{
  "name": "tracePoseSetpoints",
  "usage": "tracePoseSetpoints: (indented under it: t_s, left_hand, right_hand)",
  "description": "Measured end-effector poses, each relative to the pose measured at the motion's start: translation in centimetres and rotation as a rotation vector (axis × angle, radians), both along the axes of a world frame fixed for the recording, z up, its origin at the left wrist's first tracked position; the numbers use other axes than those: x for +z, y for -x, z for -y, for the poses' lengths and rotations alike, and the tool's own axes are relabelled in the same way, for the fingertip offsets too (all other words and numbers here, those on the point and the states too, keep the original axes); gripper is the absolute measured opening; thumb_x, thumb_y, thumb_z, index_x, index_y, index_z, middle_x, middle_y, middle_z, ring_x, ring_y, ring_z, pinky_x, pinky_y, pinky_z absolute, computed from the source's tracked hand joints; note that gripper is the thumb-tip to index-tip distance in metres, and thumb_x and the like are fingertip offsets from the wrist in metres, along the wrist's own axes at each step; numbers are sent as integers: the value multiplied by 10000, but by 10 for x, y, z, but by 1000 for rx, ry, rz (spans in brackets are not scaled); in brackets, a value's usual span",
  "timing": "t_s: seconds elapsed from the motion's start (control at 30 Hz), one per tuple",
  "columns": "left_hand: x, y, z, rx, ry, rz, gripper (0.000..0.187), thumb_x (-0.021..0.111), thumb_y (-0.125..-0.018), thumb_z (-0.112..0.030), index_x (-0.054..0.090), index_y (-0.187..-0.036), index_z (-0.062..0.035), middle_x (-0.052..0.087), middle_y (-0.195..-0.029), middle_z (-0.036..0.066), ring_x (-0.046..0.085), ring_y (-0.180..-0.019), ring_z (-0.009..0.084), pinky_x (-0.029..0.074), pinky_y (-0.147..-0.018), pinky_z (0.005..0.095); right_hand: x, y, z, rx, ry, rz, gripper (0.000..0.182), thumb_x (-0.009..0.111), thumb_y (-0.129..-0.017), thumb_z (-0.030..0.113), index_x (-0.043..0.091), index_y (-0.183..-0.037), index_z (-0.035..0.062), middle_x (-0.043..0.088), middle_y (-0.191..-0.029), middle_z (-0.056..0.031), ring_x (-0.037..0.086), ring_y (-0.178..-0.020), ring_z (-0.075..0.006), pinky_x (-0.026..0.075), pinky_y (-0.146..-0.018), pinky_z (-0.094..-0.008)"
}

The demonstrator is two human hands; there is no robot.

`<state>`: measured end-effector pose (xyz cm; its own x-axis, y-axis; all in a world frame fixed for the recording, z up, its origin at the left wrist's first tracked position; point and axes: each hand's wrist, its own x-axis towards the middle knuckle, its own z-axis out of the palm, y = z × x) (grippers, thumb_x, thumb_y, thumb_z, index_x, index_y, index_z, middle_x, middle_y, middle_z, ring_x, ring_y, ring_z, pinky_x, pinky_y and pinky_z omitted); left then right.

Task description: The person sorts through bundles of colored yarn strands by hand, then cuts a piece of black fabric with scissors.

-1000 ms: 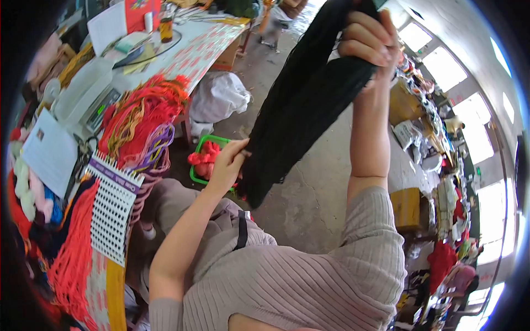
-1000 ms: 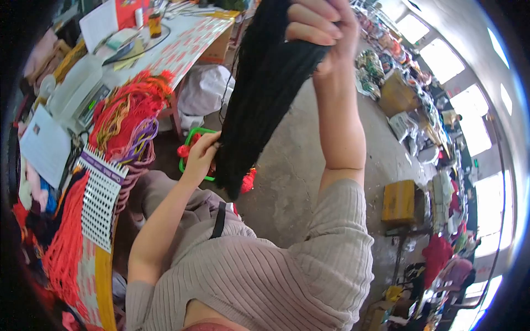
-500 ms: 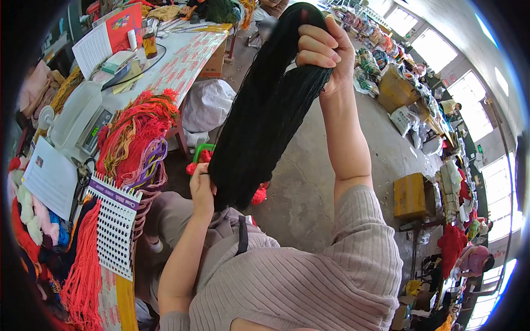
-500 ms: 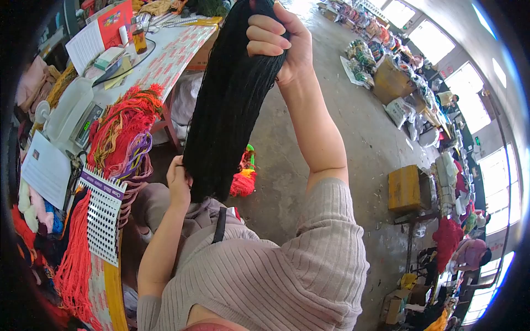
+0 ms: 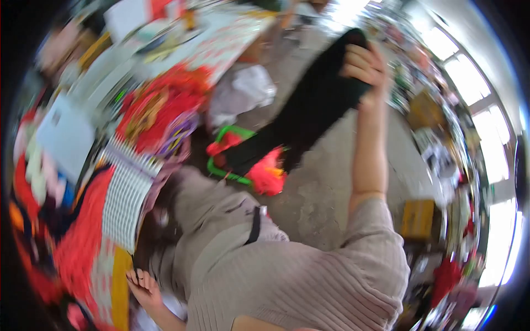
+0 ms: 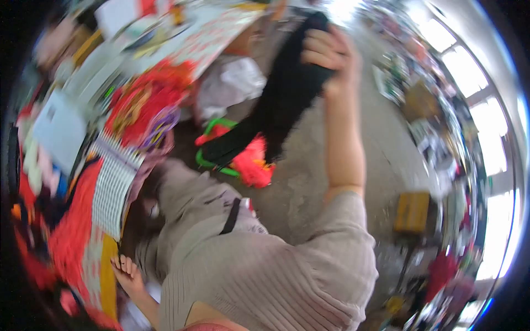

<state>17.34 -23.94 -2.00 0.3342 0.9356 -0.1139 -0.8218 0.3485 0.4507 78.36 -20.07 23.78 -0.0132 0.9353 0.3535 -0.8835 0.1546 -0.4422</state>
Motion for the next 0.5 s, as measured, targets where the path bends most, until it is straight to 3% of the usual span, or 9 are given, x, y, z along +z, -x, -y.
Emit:
tracePoseSetpoints:
  t_s: [0.07,0.1,0.13,0.2,0.27,0.3,0.33,0.4,0.5]
  left_hand:
    - [-21,74,39,256,297,-434,245,463,-949,-234,402,-730,-144,270,-585,-36,253,-439,74,282,-382,201]
    - [9,64,45,443,397,-858,238,488,-935,-240,443,-725,-136,301,-575,-42,308,-462,65,280,-401,207]
    - [6,88,58,320,383,-1176,261,486,-931,-262,464,-709,-126,351,-556,-41,358,-486,64,298,-443,223]
    - [-6,133,76,41,309,-1515,342,481,-923,-313,493,-659,-97,438,-554,-8,408,-507,93,331,-505,251]
    - [-57,176,90,-63,245,-1693,362,484,-920,-316,503,-661,-64,465,-533,9,435,-473,115,345,-469,281]
    - [-72,186,89,-24,201,-1651,355,491,-917,-294,502,-657,-52,476,-522,21,426,-441,125,338,-441,294]
    - [-108,209,90,30,260,-1554,326,512,-910,-283,500,-681,-52,485,-524,19,443,-431,120,350,-436,293]
    - [-159,242,82,237,225,-1812,170,541,-839,-180,548,-814,-11,587,-707,135,575,-616,261,450,-571,360]
    - [-183,262,74,173,300,-2208,228,526,-783,-113,575,-961,21,610,-935,219,602,-849,343,480,-720,407]
  right_hand:
    - [-3,19,-5,161,51,55,307,393,-943,124,374,-637,104,396,-551,5,395,-414,-62,379,-403,-220]
    - [-12,22,-9,207,-33,184,282,327,-971,177,484,-786,34,539,-645,-30,508,-479,-75,454,-442,-203]
    - [-38,-30,11,-475,202,539,360,261,-987,256,464,-1117,-12,627,-966,-117,620,-689,-99,495,-518,-156]
    - [-58,-63,-4,435,-171,547,443,229,-986,332,318,-1310,45,479,-1299,-133,429,-1198,-187,401,-956,-336]
    - [-65,-73,1,484,-48,584,544,443,-920,393,358,-1270,-15,623,-861,-69,546,-893,-181,427,-883,-338]
    - [-55,-21,-14,643,-171,546,441,546,-872,356,503,-1061,-40,556,-584,-52,531,-533,-162,493,-705,-285]
    - [-52,10,-4,460,-88,539,320,568,-862,315,589,-849,-3,463,-426,-43,429,-336,-168,497,-548,-261]
    - [-65,51,-54,1270,-514,412,212,596,-834,241,587,-751,45,504,-464,-16,499,-387,-136,444,-383,-250]
    - [-102,10,-86,1444,-495,295,219,585,-839,247,584,-777,37,521,-503,-29,514,-419,-156,457,-412,-274]
